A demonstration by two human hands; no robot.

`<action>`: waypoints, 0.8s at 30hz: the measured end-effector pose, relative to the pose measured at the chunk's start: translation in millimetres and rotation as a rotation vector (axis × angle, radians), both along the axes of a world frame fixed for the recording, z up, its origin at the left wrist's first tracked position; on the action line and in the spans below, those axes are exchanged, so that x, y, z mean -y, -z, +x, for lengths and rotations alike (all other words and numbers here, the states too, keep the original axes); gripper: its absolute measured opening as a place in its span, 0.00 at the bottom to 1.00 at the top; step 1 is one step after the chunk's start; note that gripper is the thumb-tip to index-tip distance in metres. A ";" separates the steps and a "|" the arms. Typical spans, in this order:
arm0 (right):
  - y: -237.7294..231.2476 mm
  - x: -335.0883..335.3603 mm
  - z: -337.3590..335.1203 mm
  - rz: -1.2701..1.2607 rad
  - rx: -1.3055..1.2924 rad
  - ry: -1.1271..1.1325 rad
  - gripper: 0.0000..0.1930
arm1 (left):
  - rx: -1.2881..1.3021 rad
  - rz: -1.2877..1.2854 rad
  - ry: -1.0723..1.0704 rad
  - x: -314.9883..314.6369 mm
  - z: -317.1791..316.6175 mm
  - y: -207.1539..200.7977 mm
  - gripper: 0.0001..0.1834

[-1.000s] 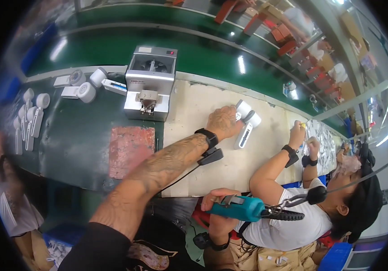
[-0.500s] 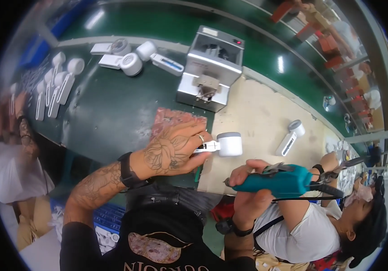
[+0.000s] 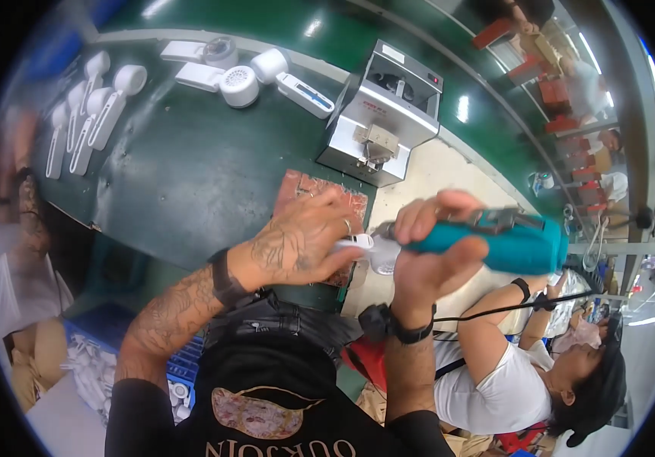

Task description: The person picks up a fan component, places it on a work surface, and drives a screw into it using a power screwdriver before setting it aside and repeating the process.

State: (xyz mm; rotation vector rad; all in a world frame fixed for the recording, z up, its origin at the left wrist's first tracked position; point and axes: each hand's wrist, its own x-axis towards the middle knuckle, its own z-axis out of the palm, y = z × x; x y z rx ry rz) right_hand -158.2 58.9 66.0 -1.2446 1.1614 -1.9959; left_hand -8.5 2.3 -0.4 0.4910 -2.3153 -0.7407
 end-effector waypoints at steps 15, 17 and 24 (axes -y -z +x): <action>16.7 98.0 -18.4 -0.033 -0.102 0.024 0.22 | 0.128 -0.053 -0.067 -3.3 6.7 5.4 0.25; 16.8 96.6 -17.4 -0.033 -0.108 0.007 0.21 | 0.134 -0.047 -0.057 -3.5 5.4 5.6 0.24; 9.2 41.2 -10.6 0.064 0.018 -0.071 0.26 | 0.138 -0.035 -0.130 -5.3 6.8 6.9 0.23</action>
